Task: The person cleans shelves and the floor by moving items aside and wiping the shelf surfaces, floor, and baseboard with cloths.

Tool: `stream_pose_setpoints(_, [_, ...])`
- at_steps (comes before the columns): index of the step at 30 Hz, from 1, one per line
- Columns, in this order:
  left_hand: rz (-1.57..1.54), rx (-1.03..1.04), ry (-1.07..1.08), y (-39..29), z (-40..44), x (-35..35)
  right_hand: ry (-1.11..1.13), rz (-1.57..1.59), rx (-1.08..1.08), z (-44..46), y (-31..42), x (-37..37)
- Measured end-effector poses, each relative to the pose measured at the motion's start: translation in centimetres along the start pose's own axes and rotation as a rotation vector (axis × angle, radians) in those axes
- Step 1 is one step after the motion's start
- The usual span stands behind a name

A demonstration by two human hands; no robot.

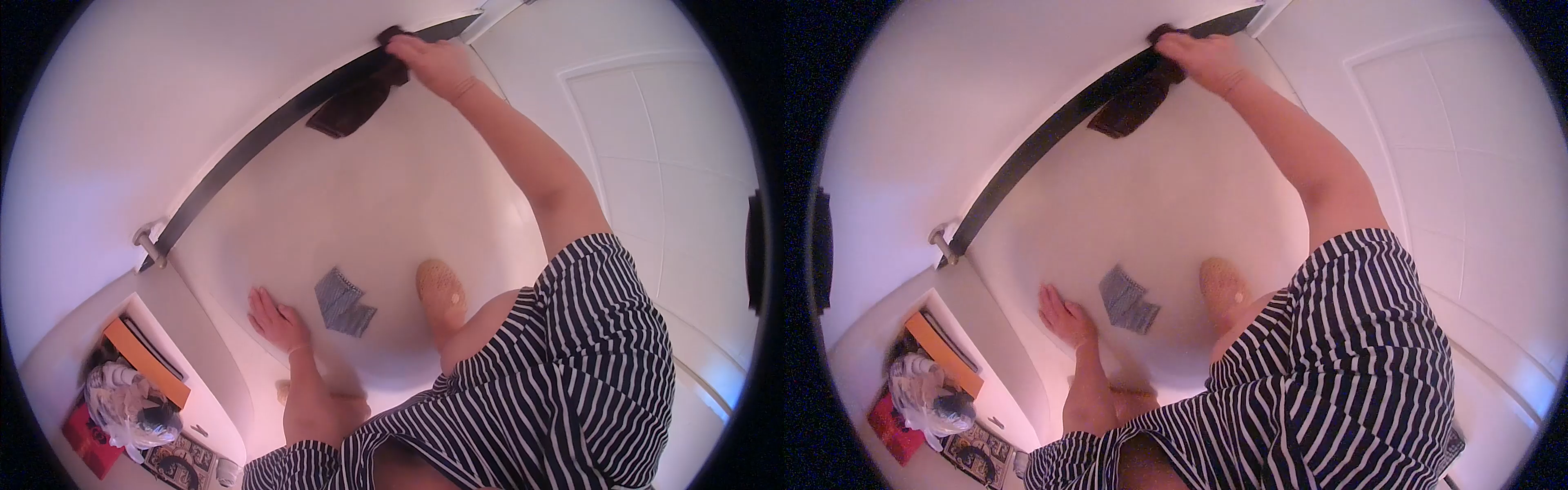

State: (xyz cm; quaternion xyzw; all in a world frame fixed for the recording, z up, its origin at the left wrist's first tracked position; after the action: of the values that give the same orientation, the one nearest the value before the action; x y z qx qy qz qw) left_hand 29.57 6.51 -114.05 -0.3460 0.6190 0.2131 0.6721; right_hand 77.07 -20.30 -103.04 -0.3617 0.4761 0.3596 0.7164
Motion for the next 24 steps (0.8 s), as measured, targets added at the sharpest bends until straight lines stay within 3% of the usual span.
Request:
stream_pose_setpoints(10, [0.005, 0.041, -0.003, -0.6, -0.1, -0.3, 0.123, -0.157, 0.562, -7.2, -13.1, -1.0])
stream_pose_setpoints(12, [-0.005, 0.043, -0.006, -0.7, -0.1, -0.4, -0.078, 0.002, 0.683, -7.0, -13.6, -2.2])
stream_pose_setpoints(16, [0.0, 0.026, -0.013, -0.1, -0.3, -0.2, -0.228, -0.139, 0.445, -5.4, -8.9, -1.2])
stream_pose_setpoints(18, [-0.001, 0.03, -0.015, 0.6, 0.0, 0.1, -0.247, -0.03, 0.162, -3.9, -5.0, -0.7])
stream_pose_setpoints(20, [0.004, 0.031, -0.014, 0.6, -0.1, 0.2, -0.198, -0.046, 0.058, -2.4, -1.9, -2.2])
stream_pose_setpoints(24, [0.005, 0.032, -0.019, 0.7, 0.2, 0.6, -0.088, -0.031, 0.149, -4.8, -7.3, -0.9])
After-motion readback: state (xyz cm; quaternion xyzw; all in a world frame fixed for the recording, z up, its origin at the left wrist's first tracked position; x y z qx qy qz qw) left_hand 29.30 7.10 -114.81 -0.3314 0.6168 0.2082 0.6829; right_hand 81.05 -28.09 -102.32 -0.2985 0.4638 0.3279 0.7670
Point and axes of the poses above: each hand's wrist, its own z-axis towards the middle knuckle, its own x-axis out of the palm, y = z × x, the point moved 5 cm from there along z, towards the middle knuckle, and after that the axes turned 12 degrees about -x, right-handed, at the moved point
